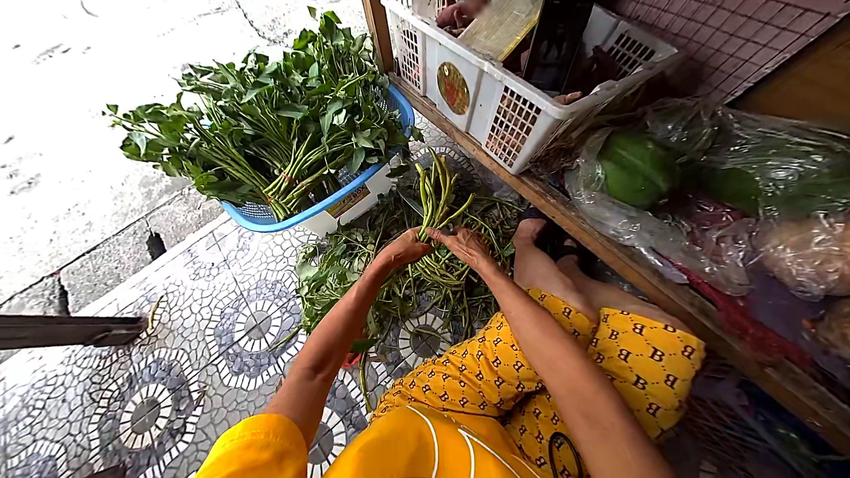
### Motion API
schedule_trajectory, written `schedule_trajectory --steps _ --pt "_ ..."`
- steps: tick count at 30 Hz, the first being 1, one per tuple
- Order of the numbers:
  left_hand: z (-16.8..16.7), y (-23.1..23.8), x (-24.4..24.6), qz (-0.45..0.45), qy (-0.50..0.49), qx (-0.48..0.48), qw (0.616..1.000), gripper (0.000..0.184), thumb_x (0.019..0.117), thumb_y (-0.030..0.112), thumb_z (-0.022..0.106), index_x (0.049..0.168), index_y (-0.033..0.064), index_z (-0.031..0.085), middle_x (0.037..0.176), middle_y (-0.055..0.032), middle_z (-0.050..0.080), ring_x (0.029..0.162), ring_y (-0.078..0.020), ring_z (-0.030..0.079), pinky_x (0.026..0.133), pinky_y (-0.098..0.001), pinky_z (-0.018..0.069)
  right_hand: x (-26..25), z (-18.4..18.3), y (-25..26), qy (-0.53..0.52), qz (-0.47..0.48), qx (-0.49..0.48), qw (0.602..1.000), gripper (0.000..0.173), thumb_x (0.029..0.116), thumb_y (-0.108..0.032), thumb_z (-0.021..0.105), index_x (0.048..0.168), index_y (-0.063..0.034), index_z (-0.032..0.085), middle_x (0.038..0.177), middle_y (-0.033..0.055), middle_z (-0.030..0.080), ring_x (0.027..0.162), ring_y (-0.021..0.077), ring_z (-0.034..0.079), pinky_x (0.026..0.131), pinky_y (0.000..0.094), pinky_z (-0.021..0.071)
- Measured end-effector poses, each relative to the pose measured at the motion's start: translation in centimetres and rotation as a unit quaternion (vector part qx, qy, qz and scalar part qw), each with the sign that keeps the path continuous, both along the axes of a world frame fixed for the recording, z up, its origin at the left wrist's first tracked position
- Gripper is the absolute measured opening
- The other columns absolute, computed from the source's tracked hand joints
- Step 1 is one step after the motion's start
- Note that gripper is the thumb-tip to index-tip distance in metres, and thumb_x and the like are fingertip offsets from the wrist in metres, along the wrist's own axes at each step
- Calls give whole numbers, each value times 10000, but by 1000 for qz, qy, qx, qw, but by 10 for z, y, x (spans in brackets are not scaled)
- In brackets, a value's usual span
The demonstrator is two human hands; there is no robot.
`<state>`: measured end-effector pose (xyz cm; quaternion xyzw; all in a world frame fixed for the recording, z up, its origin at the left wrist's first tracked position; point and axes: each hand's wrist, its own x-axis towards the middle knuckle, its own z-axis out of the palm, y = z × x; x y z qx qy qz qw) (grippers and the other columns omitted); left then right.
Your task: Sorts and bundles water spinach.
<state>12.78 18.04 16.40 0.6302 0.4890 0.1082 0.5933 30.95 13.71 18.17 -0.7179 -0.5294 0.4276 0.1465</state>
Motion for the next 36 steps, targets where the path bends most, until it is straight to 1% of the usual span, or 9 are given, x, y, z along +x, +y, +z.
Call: schedule_trajectory --steps 5,12,17,21,24,26,28,31,36 --pt "-7 3 2 -9 43 57 997 229 941 112 695 1147 48 619 792 -69 590 607 -140 513 575 -337 458 0 -18 5 69 -26 -13 997 871 898 -788 543 1223 9 683 1189 287 668 1134 458 628 956 677 469" --pt "-4 5 6 -23 199 144 969 304 971 206 669 1226 43 642 999 -223 690 967 -407 661 842 -652 486 -8 -20 4 20 -21 -1 1000 783 921 -764 535 1052 -16 727 1064 233 705 1064 406 660 900 656 482" --pt "-2 5 17 -7 303 159 940 423 1009 264 576 1391 84 566 1176 -240 684 1149 -415 644 959 -628 473 -11 -13 5 30 -25 -12 999 696 971 -694 523 1122 -45 725 1206 198 690 1192 351 630 999 607 457" --pt "6 -1 29 18 359 186 914 461 1024 268 536 1459 114 531 1189 -226 698 1161 -406 655 964 -607 482 -13 -13 3 52 -52 -20 997 676 992 -676 497 1144 -56 718 1214 177 689 1191 327 628 1000 589 454" --pt "8 0 35 32 366 197 909 447 1033 276 521 1452 123 535 1179 -219 705 1162 -400 659 967 -600 482 -13 -7 1 39 -57 -8 998 676 997 -671 491 1135 -48 714 1181 181 693 1153 330 643 974 577 471" --pt "7 7 28 13 301 172 938 421 1024 274 550 1398 83 568 1190 -238 687 1165 -410 645 980 -621 468 -5 -2 4 21 -16 4 1000 699 995 -667 507 1211 -26 686 1231 212 679 1193 354 634 1015 581 465" --pt "4 18 16 -20 189 141 972 363 988 230 630 1284 19 619 1089 -228 687 1032 -373 660 916 -604 491 6 2 9 0 31 9 999 762 960 -704 537 1249 -10 665 1232 242 674 1209 393 625 1037 611 450" --pt "5 20 2 -81 48 69 993 170 947 94 682 1099 36 635 782 -13 595 622 -76 521 603 -281 469 16 -11 13 17 51 26 998 797 946 -725 537 1233 6 673 1183 270 682 1169 436 634 1000 660 459" --pt "0 21 -8 -113 -7 -52 992 86 940 -1 652 915 70 612 618 50 548 496 -23 484 499 -185 427 7 -16 10 51 75 33 995 759 972 -677 543 1325 -8 603 1191 277 670 1149 443 637 987 656 466"
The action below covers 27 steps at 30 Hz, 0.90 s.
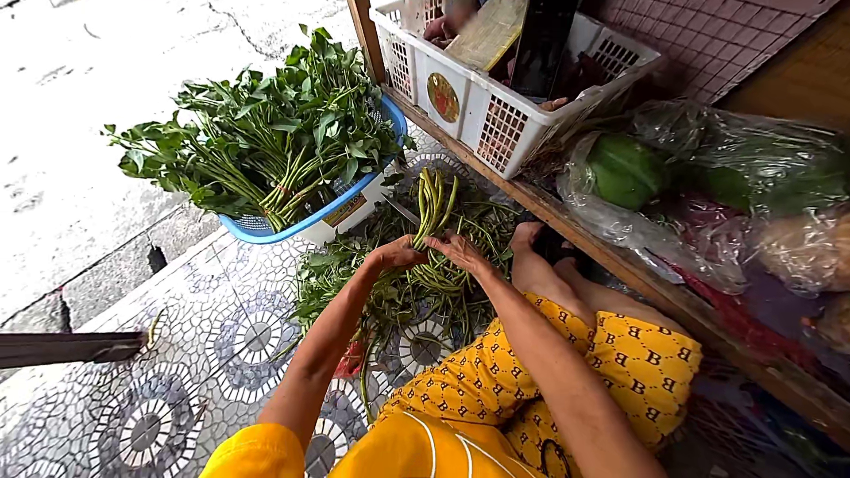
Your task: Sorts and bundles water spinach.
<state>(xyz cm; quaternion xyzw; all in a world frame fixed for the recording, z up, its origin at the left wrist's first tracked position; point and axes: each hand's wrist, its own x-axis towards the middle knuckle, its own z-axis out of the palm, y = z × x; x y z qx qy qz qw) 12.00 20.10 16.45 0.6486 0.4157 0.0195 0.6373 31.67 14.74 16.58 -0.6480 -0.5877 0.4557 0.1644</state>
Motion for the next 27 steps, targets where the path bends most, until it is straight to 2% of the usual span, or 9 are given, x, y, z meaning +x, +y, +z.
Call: schedule_trajectory --steps 3,6,11,12,14,17,19,22,27 --pt "-3 -1 -2 4 6 -8 1000 87 943 3 644 913 78 612 616 54 540 495 -21 470 498 -184 417 -4 0 -2 -16 -8 5 1000 747 968 -688 539 1260 -8 639 1135 264 686 1105 432 653 957 657 474" --pt "-4 -4 0 17 24 2 1000 98 948 -1 654 905 72 604 615 39 542 481 -30 465 480 -187 406 -9 -6 -5 -35 -23 26 999 723 986 -682 506 1143 4 675 1034 247 695 1022 421 669 888 645 497" --pt "-5 -3 -2 0 76 109 991 82 935 44 702 978 24 635 712 -24 570 569 -80 493 560 -264 444 -14 -2 -9 -14 -34 12 999 698 1002 -657 502 1037 15 688 981 245 677 972 407 658 861 634 493" --pt "-3 -3 -1 -4 100 133 986 111 936 62 706 1014 13 644 767 -61 590 634 -126 523 618 -331 467 -15 -2 -10 -16 -38 5 999 700 1008 -655 490 1040 15 689 993 246 679 986 408 659 868 634 493" --pt "-2 -6 1 10 143 169 975 203 931 94 708 1100 -7 657 902 -169 653 822 -282 617 771 -528 498 -17 -2 -12 -8 -46 -7 999 720 1017 -653 471 1079 28 697 1051 261 685 1042 424 655 907 644 485" --pt "-2 -14 9 37 209 204 956 302 973 190 662 1227 28 647 1041 -242 690 1009 -427 655 864 -675 477 -21 1 -13 -24 -41 -40 998 794 974 -707 503 1219 32 654 1179 279 670 1155 438 632 976 650 468" --pt "-1 -20 18 30 252 216 943 328 997 225 616 1283 65 637 1101 -240 697 1068 -443 655 883 -687 473 -23 6 -14 -44 -46 -55 996 828 957 -722 518 1294 27 624 1237 281 660 1201 438 620 1011 640 461" --pt "3 -28 27 25 299 220 928 314 1010 225 592 1278 67 628 1103 -239 696 1074 -442 658 875 -674 481 -26 9 -15 -54 -45 -65 995 806 1005 -703 426 1308 17 624 1257 274 657 1230 425 611 1036 624 449" --pt "2 -28 29 36 313 235 920 300 1021 239 571 1264 70 617 1071 -236 699 1046 -441 668 837 -665 495 -28 -1 -15 -31 -74 -49 996 780 1004 -711 416 1221 -10 682 1178 254 686 1160 415 641 983 633 471"
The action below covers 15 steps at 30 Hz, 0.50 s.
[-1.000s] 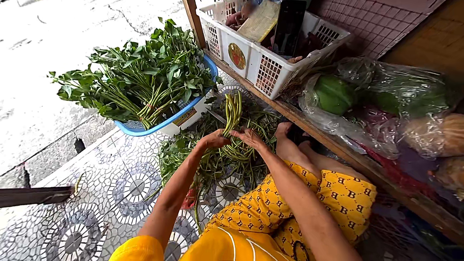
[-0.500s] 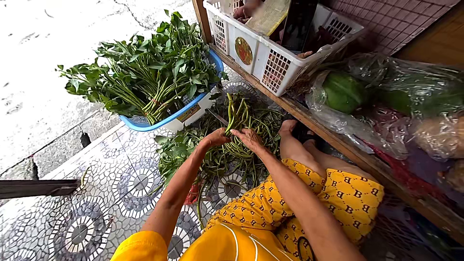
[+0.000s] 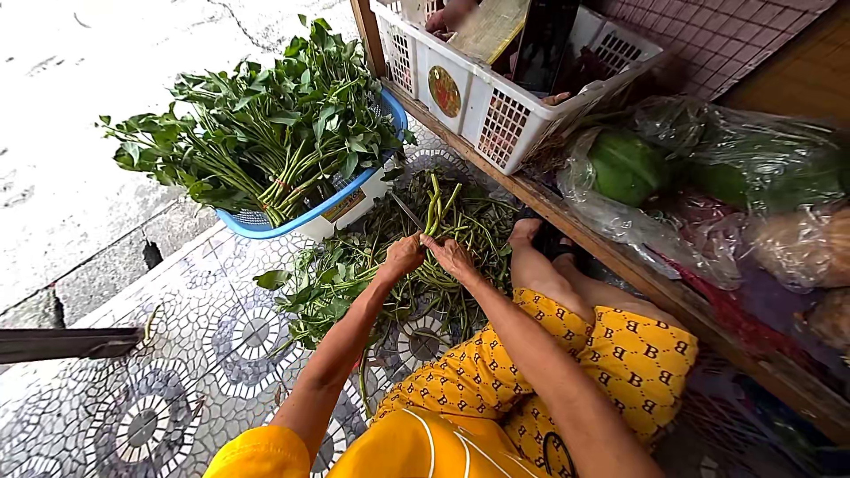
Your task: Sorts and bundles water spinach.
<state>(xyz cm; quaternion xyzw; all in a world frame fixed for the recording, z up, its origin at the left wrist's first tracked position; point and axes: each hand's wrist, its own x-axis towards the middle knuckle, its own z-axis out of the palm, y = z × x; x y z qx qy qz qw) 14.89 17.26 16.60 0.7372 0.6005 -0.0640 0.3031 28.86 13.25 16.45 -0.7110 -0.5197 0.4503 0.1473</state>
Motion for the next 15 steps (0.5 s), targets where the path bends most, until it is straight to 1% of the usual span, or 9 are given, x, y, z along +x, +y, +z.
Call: schedule_trajectory --steps 3,6,9,11,14,15 --pt "-1 -2 2 8 16 9 1000 325 1027 263 567 1280 64 612 1083 -244 699 1059 -446 670 851 -661 498 -1 0 0 -1 -10 -1 1000 774 1005 -710 414 1173 -12 703 1157 246 694 1146 408 647 973 627 474" --pt "0 -7 4 16 33 14 999 355 1018 237 569 1337 82 598 1108 -248 701 1072 -449 669 863 -659 501 -3 -4 -1 -2 -17 -5 1000 780 1002 -716 412 1118 -4 710 1126 243 697 1126 406 651 959 629 475" --pt "0 -10 6 23 50 24 998 369 1005 194 560 1358 89 582 1105 -245 703 1070 -447 672 854 -647 506 -3 -4 -2 16 -16 -10 1000 755 1014 -701 401 1152 -25 709 1134 235 696 1132 401 646 965 630 469" --pt "-3 -11 8 26 60 38 997 363 1009 181 543 1360 95 576 1086 -244 707 1048 -448 680 838 -644 512 -3 -4 -3 22 -20 -15 999 767 1015 -706 390 1135 -20 711 1124 237 695 1120 399 646 957 626 472" --pt "-7 -10 9 27 80 67 994 355 1039 183 487 1375 106 569 1049 -236 716 1019 -440 691 825 -621 519 -3 -4 -3 17 -26 -25 999 802 1006 -719 395 1082 15 710 1120 250 690 1122 404 646 959 621 474" --pt "-7 -10 9 25 82 71 994 356 1043 180 474 1377 106 569 1048 -235 716 1018 -439 692 826 -618 520 -2 -4 -3 20 -27 -28 999 811 1002 -724 396 1084 20 710 1129 252 688 1129 404 643 967 618 474"
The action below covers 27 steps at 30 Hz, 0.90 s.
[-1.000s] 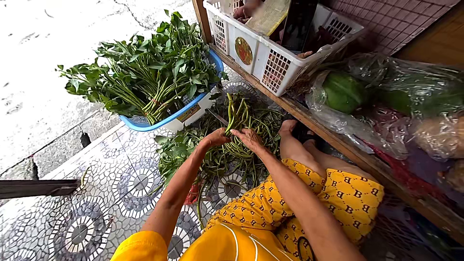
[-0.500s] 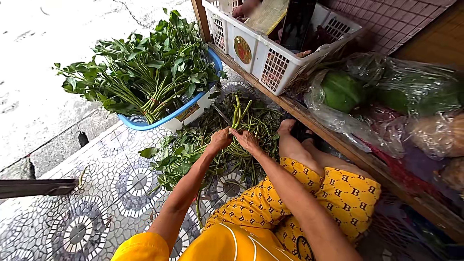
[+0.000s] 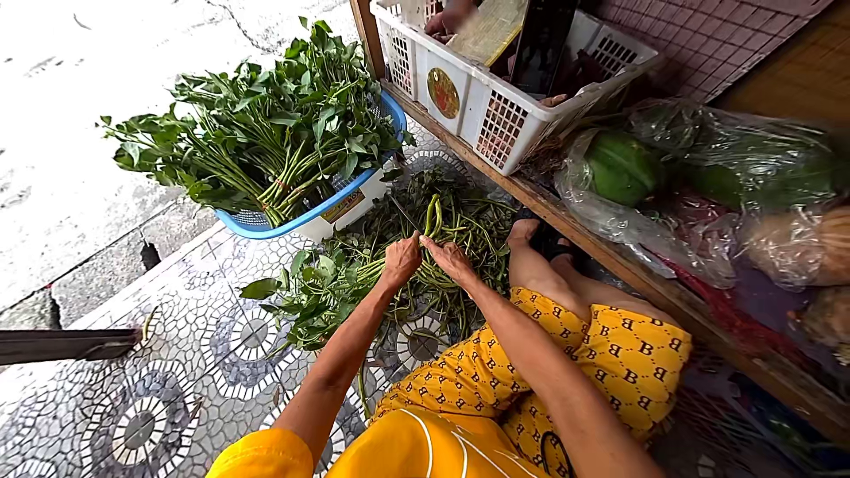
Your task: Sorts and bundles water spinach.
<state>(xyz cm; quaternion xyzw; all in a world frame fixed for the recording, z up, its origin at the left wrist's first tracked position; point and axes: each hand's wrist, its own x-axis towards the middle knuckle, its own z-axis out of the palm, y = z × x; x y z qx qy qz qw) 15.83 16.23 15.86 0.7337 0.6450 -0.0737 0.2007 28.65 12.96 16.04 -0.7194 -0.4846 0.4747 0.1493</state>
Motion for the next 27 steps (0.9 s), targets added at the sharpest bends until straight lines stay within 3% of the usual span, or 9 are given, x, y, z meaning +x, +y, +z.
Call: schedule_trajectory --steps 6,8,10,15,16,18,20,24,27 --pt "3 -3 2 13 -20 -22 999 370 1034 188 505 1392 115 566 1088 -247 709 1049 -450 680 847 -635 512 5 1 0 26 -3 -11 1000 803 992 -724 433 1060 32 696 1060 245 679 1023 379 651 909 595 491" --pt "0 -2 -1 12 -19 -21 1000 369 1032 181 509 1392 121 564 1089 -247 708 1050 -451 680 846 -638 513 3 -1 -1 80 -36 -28 996 694 1003 -712 425 902 -53 617 736 59 512 616 167 495 593 346 446" --pt "-5 0 -7 14 -16 -27 999 373 1019 179 527 1386 127 567 1103 -243 707 1066 -446 677 859 -637 509 0 7 -2 158 -68 -62 983 618 1011 -687 444 803 -111 523 595 -35 376 448 76 346 449 230 327" --pt "-8 3 -25 39 -35 -60 997 479 1007 251 564 1470 142 510 1253 -239 669 1203 -433 628 974 -649 474 12 18 4 193 -19 -127 973 764 989 -778 273 1002 -94 613 609 -22 467 441 71 427 439 213 388" --pt "-9 3 -26 43 -40 -61 996 503 1008 262 568 1487 129 490 1277 -246 657 1219 -438 618 988 -650 468 14 24 3 154 10 -116 981 765 996 -768 290 1113 -87 618 684 2 521 501 87 470 494 234 426" --pt "-11 4 -26 42 -48 -56 996 544 1012 280 584 1506 89 461 1296 -275 637 1229 -465 603 997 -663 459 21 44 1 38 114 -80 989 810 990 -646 545 1475 -5 444 1132 166 628 922 236 612 840 419 514" --pt "-14 5 -26 37 -49 -56 997 540 1010 269 582 1497 63 473 1305 -283 630 1234 -470 598 1000 -666 456 27 61 1 -39 187 -61 980 1083 864 -475 813 1587 46 197 1430 291 528 1295 403 559 1071 598 439" --pt "-12 8 -22 39 -57 -58 996 417 1000 265 605 1354 47 581 1243 -255 661 1194 -440 625 966 -657 469 72 110 -9 -120 194 46 973 563 948 -255 757 1417 -49 525 1289 235 639 1223 407 604 1004 617 464" --pt "-1 11 -30 24 -146 -53 988 408 988 275 625 1304 18 621 1190 -259 673 1137 -428 643 971 -654 466 145 150 -41 -147 56 151 976 417 960 -157 718 1343 -48 596 1227 239 664 1146 431 640 948 661 486"
